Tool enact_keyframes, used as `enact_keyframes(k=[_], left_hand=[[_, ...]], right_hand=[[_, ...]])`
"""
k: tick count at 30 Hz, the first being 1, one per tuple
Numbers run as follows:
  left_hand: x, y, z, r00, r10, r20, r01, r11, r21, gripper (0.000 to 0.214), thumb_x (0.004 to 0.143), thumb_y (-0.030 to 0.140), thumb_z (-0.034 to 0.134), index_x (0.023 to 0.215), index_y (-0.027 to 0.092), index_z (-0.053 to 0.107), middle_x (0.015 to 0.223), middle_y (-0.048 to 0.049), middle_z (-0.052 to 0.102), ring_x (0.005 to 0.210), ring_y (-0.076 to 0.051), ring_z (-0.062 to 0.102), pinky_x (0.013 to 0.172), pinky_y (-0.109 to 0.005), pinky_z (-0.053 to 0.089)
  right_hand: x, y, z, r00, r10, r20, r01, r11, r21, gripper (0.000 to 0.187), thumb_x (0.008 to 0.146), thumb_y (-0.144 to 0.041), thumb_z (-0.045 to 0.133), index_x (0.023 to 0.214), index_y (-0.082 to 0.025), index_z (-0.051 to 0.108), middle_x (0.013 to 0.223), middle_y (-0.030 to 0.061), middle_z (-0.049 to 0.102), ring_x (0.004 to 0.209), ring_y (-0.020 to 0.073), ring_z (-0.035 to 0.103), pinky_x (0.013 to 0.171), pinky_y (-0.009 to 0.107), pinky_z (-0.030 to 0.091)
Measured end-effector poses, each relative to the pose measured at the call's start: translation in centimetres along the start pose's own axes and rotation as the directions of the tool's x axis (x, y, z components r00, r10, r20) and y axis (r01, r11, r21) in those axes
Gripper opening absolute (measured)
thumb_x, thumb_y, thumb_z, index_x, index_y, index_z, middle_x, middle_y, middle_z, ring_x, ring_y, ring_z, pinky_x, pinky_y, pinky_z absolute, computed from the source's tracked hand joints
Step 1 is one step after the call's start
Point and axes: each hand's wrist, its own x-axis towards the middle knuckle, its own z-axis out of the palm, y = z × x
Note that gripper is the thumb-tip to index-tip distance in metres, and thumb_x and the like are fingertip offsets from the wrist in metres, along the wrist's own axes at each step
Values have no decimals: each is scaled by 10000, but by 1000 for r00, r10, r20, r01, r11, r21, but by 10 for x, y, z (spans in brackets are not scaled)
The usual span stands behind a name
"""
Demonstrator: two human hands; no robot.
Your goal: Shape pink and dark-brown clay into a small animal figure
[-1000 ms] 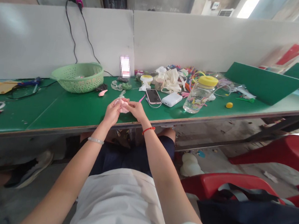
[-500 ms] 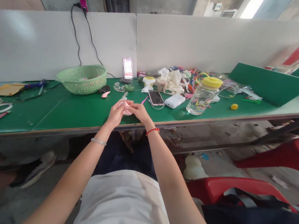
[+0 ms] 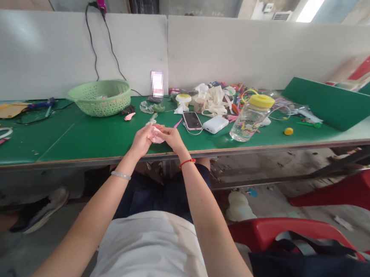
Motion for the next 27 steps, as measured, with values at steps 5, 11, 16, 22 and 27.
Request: enact_keyframes(k=[5,11,16,22,27], left_hand=[[1,-6,-3,995,88,-53,-87,996,5,477,660,555,870,882,148,757,964,-126,797,970,-256,751,866,-355,579],[5,-8,-8,985,136,-103,-138,990,-14,431,721,535,836,939,172,754,1080,-118,789,1083,-246,727,970,-372,556],[1,-1,-9,999,45,-3,-45,999,19,565,730,567,820,1121,171,721,1181,-142,753,1137,-274,707,984,-398,556],[-2,10,-10,952,-7,307,-101,937,333,928,546,295,968,1397,258,600,1441,-123,621,1266,-329,636,1094,-508,511],[-1,11,-15,952,98,291,-222,874,432,600,658,424,896,1203,223,748,1553,-118,519,1377,-372,542,1143,-570,458]], right_hand=[[-2,-5,4,1000,-8,-7,8,1000,8,459,647,-596,821,718,-145,774,656,7,681,664,137,563,630,261,413],[-1,-6,6,998,31,52,-35,997,73,545,527,-631,868,788,-162,773,697,30,732,601,180,657,604,308,532],[1,-3,2,999,23,-49,-15,990,141,471,613,-614,833,743,-170,742,681,12,698,544,125,599,511,258,505],[2,-4,-5,985,43,-166,-6,976,216,438,658,-595,808,776,-184,708,632,-23,642,461,70,482,402,211,380],[3,-3,-4,980,69,-184,-26,974,226,454,672,-616,801,699,-191,641,474,-60,515,389,57,420,361,201,292]])
